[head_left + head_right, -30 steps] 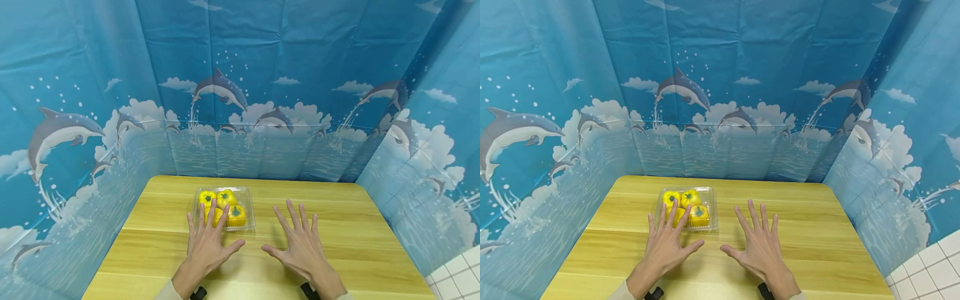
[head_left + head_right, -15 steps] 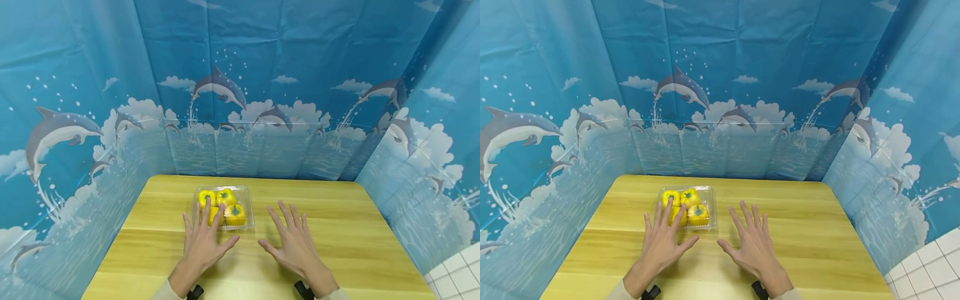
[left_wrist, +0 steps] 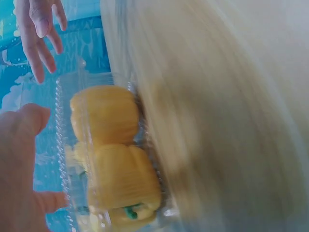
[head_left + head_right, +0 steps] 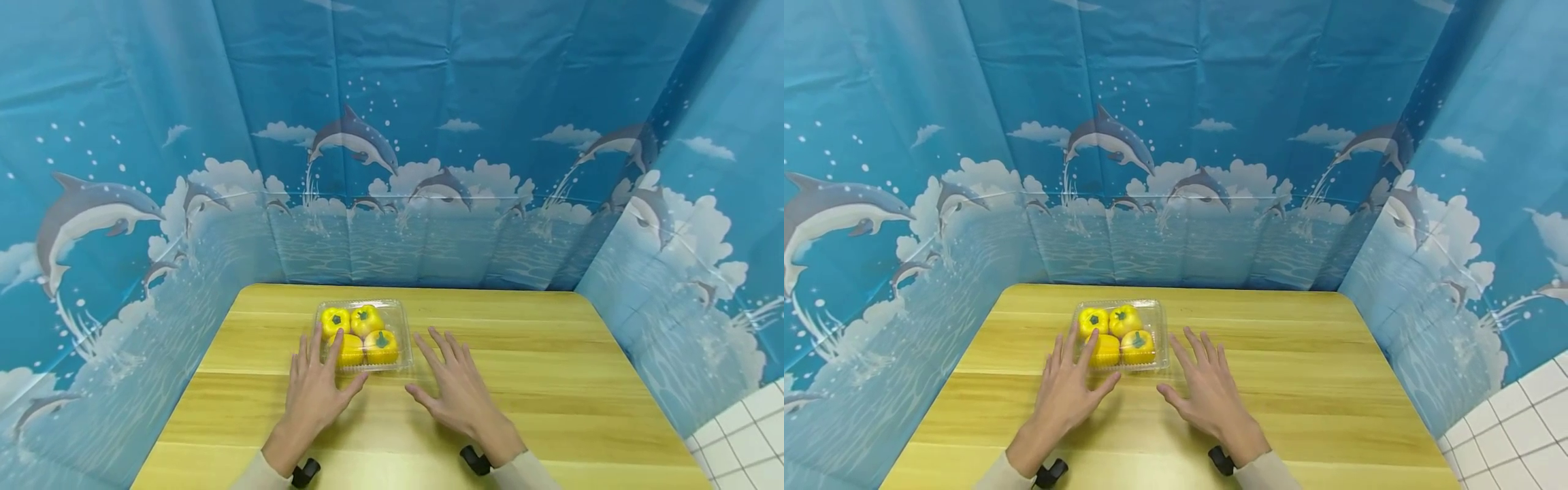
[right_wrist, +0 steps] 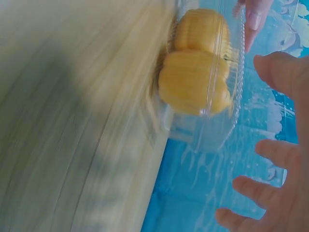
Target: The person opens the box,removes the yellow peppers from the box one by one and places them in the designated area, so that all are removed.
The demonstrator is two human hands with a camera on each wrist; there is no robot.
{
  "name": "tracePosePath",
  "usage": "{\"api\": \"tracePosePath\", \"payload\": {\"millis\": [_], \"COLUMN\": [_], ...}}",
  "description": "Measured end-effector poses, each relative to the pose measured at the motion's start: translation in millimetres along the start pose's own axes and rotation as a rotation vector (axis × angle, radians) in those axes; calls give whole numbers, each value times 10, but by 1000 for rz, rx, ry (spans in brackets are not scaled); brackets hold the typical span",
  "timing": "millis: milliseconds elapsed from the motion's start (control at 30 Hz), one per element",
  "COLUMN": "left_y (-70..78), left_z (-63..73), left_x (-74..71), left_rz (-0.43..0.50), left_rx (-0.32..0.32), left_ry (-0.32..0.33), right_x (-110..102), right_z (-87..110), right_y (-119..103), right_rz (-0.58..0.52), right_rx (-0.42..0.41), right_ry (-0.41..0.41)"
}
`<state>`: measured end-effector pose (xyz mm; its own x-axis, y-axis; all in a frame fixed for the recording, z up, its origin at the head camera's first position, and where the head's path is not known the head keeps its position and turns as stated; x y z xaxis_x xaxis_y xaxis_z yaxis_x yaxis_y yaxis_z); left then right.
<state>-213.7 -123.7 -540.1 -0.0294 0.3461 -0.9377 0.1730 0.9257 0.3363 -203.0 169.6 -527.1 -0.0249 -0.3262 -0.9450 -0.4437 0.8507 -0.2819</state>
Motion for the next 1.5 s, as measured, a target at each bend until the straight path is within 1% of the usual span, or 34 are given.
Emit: {"api": "tracePosePath", "payload": {"millis": [233, 400, 667, 733, 900, 1000, 1100, 1200, 1333, 1500], "left_y": [-91, -117, -110, -101, -97, -95, -88, -83, -76, -55], "left_z": [-49, -60, -19, -6, 27, 42, 54, 67, 71, 64], "left_x": [65, 81, 83, 91, 108, 113, 122, 121, 111, 117], "left_rz": [94, 111, 123, 127, 142, 165, 210, 262, 352, 480], "left_rx": [27, 41, 78, 95, 151, 182, 200, 200, 194, 201], "left_ry": [23, 35, 45, 55, 96, 119, 125, 118, 120, 123], "right_x": [98, 155, 198, 189, 162, 146, 128, 106, 66, 20], "right_z": [-147, -177, -161, -142, -65, -20, 19, 45, 78, 138], "right_y": [-63, -75, -33, -22, 14, 35, 55, 71, 103, 151], "right_rz": [-39, -44, -33, -39, -69, -74, -67, -70, -68, -63], "right_rx": [-44, -63, -79, -68, -34, -29, -30, -37, -53, -64], "right_ry": [-65, -63, 2, 3, -27, -18, 0, 16, 37, 76]}}
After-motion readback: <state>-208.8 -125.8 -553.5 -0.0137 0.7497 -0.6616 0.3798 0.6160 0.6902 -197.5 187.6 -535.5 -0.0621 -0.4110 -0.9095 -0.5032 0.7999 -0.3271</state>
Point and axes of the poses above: each hand's wrist, its own z-axis away from the middle knuckle, its own x-axis out of the palm, y = z × x, the point moved 2 cm from there along -z, towards the middle knuckle, and after that the axes turned 10 degrees about -y, right-handed, at the moved point
